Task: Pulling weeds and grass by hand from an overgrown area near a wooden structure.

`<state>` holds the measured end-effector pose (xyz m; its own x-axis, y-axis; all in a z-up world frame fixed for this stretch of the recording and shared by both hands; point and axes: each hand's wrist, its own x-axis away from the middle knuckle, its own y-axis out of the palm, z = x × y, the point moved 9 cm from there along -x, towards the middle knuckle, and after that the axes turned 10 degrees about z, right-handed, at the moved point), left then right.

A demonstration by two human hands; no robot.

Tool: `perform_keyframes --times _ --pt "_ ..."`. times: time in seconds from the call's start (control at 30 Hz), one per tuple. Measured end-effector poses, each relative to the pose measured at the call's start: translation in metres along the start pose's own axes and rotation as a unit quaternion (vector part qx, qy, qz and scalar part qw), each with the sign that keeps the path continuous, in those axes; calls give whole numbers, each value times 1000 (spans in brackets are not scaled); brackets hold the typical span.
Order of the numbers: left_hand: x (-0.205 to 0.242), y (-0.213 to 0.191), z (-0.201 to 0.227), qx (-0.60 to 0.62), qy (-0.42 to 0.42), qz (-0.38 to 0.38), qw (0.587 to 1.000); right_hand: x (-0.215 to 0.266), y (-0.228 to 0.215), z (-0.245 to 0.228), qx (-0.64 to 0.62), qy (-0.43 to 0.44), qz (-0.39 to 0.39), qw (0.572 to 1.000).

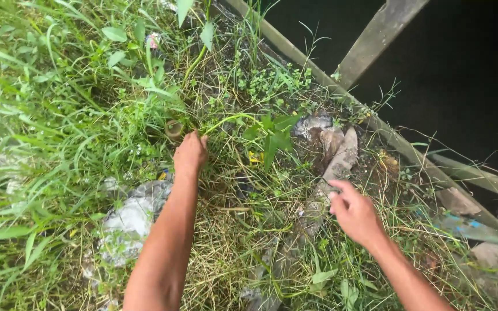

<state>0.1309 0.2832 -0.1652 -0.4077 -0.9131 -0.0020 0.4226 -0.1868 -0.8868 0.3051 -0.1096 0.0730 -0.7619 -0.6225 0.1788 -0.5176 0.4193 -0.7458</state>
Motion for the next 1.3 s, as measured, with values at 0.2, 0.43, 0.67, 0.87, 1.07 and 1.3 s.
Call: perform_keyframes --times 0.2,0.43,0.67,0.87,1.07,1.3 --pt "29 -38 32 -79 32 -77 993 1 16 9 -22 -39 -42 998" --pt "62 -49 47 -195 151 -126 961 2 6 11 -21 -73 -26 997" --pt "101 -99 83 -124 163 -18 979 9 -9 12 -24 -60 -12 998" --pt "188 -75 193 55 196 -102 974 -2 -23 7 -57 -53 16 997" --pt "230 -74 291 161 382 -38 909 5 -22 -21 -131 -61 0 990" --pt "234 -113 310 311 355 -109 875 -4 -34 16 -90 -91 15 992"
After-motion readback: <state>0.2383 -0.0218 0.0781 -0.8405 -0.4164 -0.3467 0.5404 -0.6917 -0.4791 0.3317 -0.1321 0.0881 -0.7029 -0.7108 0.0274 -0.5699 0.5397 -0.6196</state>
